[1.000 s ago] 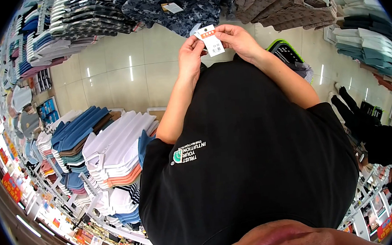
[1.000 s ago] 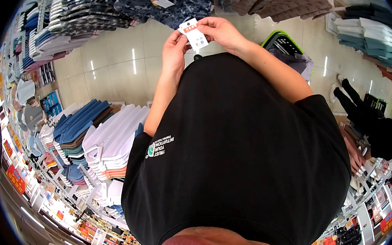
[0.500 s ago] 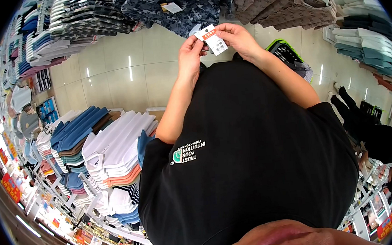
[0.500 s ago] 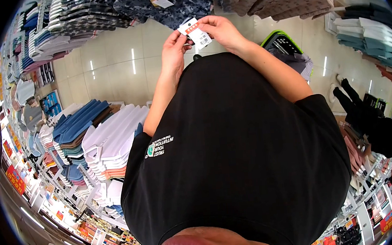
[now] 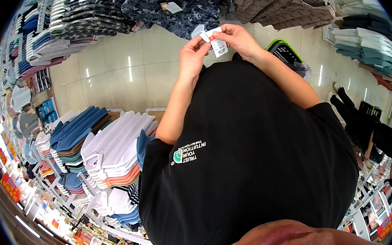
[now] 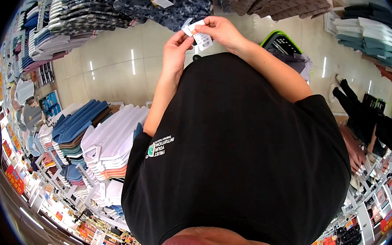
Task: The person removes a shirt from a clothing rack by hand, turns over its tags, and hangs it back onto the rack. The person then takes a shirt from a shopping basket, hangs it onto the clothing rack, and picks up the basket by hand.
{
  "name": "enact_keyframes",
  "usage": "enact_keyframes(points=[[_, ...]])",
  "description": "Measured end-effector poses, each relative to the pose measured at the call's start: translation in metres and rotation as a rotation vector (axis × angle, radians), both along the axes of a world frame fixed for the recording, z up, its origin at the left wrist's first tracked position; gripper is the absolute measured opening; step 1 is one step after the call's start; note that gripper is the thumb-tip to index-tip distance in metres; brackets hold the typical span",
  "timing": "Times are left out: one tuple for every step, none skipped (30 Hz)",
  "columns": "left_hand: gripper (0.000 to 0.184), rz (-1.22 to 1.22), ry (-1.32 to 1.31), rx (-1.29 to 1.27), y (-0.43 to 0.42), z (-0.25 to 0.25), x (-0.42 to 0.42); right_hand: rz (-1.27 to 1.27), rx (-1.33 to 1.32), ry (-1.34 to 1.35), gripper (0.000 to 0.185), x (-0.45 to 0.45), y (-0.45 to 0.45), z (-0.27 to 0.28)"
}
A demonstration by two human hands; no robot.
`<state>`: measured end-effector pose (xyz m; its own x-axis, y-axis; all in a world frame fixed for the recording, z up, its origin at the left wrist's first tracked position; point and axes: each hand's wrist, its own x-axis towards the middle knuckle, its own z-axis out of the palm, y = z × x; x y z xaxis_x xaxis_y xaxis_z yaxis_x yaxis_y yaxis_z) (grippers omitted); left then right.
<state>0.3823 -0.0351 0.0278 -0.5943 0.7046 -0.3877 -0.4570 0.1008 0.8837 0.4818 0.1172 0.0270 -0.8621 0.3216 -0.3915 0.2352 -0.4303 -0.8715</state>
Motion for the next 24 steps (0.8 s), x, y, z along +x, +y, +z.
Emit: enact_keyframes(points=[[0.028, -0.006, 0.002, -0.002, 0.000, 0.000, 0.000, 0.001, 0.002, -0.001, 0.019, 0.000, 0.000, -0.001], [0.028, -0.005, 0.002, -0.001, 0.000, 0.000, 0.001, -0.002, -0.014, -0.011, 0.019, 0.001, 0.000, -0.002], [0.028, -0.015, 0.000, -0.005, 0.000, -0.001, 0.001, -0.004, -0.029, -0.021, 0.019, 0.001, 0.000, -0.004], [0.029, -0.026, -0.001, -0.008, 0.000, -0.001, 0.000, -0.005, -0.029, -0.022, 0.019, 0.001, 0.000, -0.005], [0.029, -0.027, -0.003, -0.008, 0.000, -0.001, 0.001, -0.023, -0.049, -0.025, 0.019, 0.001, 0.000, -0.006], [0.030, -0.040, -0.011, 0.004, 0.000, -0.002, 0.001, -0.041, -0.071, -0.027, 0.018, 0.002, 0.000, -0.007], [0.031, -0.052, -0.019, 0.014, 0.000, -0.003, 0.002, -0.043, -0.071, -0.029, 0.018, 0.002, -0.001, -0.007], [0.031, -0.054, -0.020, 0.014, 0.000, -0.004, 0.002, -0.063, -0.095, -0.025, 0.018, 0.003, -0.001, -0.008], [0.032, -0.067, -0.018, 0.017, 0.000, -0.005, 0.002, -0.083, -0.118, -0.020, 0.017, 0.003, -0.002, -0.008], [0.033, -0.080, -0.016, 0.020, 0.000, -0.006, 0.002, -0.086, -0.119, -0.021, 0.017, 0.003, -0.002, -0.008], [0.033, -0.083, -0.017, 0.019, 0.000, -0.008, 0.002, -0.091, -0.124, -0.024, 0.017, 0.003, -0.002, -0.007], [0.033, -0.084, -0.018, 0.020, 0.000, -0.008, 0.001, -0.096, -0.130, -0.027, 0.016, 0.003, -0.003, -0.006], [0.033, -0.084, -0.020, 0.022, 0.001, -0.009, 0.001, -0.098, -0.131, -0.027, 0.016, 0.003, -0.003, -0.005], [0.033, -0.086, -0.020, 0.022, 0.000, -0.009, 0.001, -0.101, -0.136, -0.029, 0.016, 0.003, -0.003, -0.004], [0.032, -0.031, -0.012, -0.011, 0.001, -0.006, 0.001, -0.103, -0.141, -0.029, 0.016, 0.003, -0.003, -0.004], [0.030, 0.025, -0.003, -0.044, 0.001, -0.004, 0.001, -0.104, -0.141, -0.029, 0.016, 0.004, -0.003, -0.006], [0.030, 0.024, -0.003, -0.043, 0.001, -0.005, 0.000, -0.092, -0.131, -0.030, 0.017, 0.004, -0.002, -0.010], [0.030, 0.044, -0.003, -0.020, 0.001, -0.007, -0.002, -0.080, -0.120, -0.031, 0.018, 0.004, -0.002, -0.011], [0.029, 0.064, -0.003, 0.003, 0.000, -0.008, -0.003, -0.081, -0.120, -0.031, 0.018, 0.004, -0.002, -0.011], [0.029, 0.064, -0.004, 0.003, 0.000, -0.010, -0.003, -0.064, -0.111, -0.037, 0.016, 0.004, -0.002, -0.011], [0.028, 0.066, 0.001, 0.008, 0.000, -0.011, -0.004, -0.046, -0.101, -0.043, 0.014, 0.003, -0.001, -0.009], [0.027, 0.069, 0.006, 0.013, 0.000, -0.011, -0.005, -0.045, -0.101, -0.043, 0.014, 0.003, -0.002, -0.007], [0.027, 0.070, 0.007, 0.013, 0.000, -0.012, -0.005, -0.041, -0.102, -0.049, 0.014, 0.002, -0.002, -0.005], [0.027, 0.081, 0.007, 0.016, 0.000, -0.013, -0.005, -0.037, -0.102, -0.055, 0.014, 0.001, -0.002, -0.004]])
